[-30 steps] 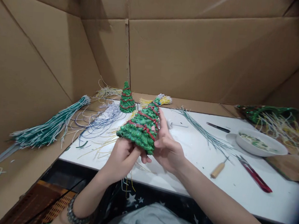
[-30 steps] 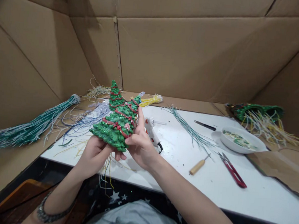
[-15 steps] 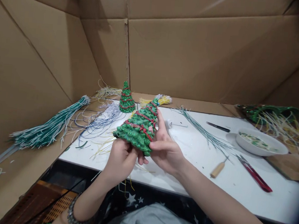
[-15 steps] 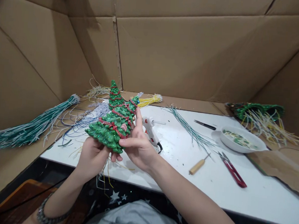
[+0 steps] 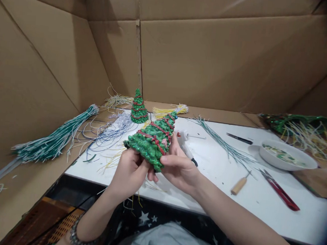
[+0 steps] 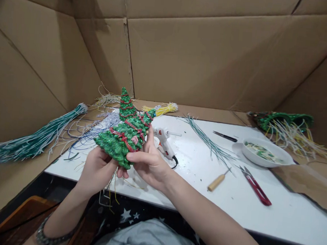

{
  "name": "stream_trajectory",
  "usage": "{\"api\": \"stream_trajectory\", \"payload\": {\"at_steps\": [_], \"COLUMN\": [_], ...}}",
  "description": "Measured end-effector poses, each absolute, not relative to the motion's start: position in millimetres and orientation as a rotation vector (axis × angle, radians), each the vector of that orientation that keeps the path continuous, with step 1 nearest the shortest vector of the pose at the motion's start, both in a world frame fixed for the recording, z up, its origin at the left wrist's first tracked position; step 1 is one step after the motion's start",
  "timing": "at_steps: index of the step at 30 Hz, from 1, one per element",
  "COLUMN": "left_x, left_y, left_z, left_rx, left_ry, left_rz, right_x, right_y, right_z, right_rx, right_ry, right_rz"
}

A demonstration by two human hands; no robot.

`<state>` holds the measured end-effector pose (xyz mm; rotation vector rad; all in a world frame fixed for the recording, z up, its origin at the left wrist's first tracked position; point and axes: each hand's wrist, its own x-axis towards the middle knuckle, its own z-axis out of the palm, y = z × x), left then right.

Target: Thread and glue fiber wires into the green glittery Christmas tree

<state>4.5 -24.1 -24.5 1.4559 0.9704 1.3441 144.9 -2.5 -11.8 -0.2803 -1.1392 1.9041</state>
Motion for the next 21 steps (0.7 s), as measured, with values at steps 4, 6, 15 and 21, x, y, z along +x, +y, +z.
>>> {"api": "stream_trajectory", "payload": {"at_steps": [4,6,15,21], "left_x": [3.8,4.1,1.8,-4.9], "left_y": [-26.0,-27.0,-31.4,-35.7], "left_z": [-23.7,-23.9,-16.8,-9.2], "left_rx": [1.479,1.472,1.447,1.511], "left_ry": [0.944,0.933,0.906,0.753], "left_rz": [1.337,1.343,1.334,1.28], "right_x": [145.9,146.8,143.9,145.3], "right_y": [-2.0,-1.7,-0.6,-0.2], "right_z": [-12.8,-13.9,-21.8,-19.3], "right_rx": [-0.26,-0.268,-0.254,-0.312], "right_ry": [-1.186,-1.186,-1.093,-0.922], "right_rz": [1.948,1.981,1.988,1.876]}}
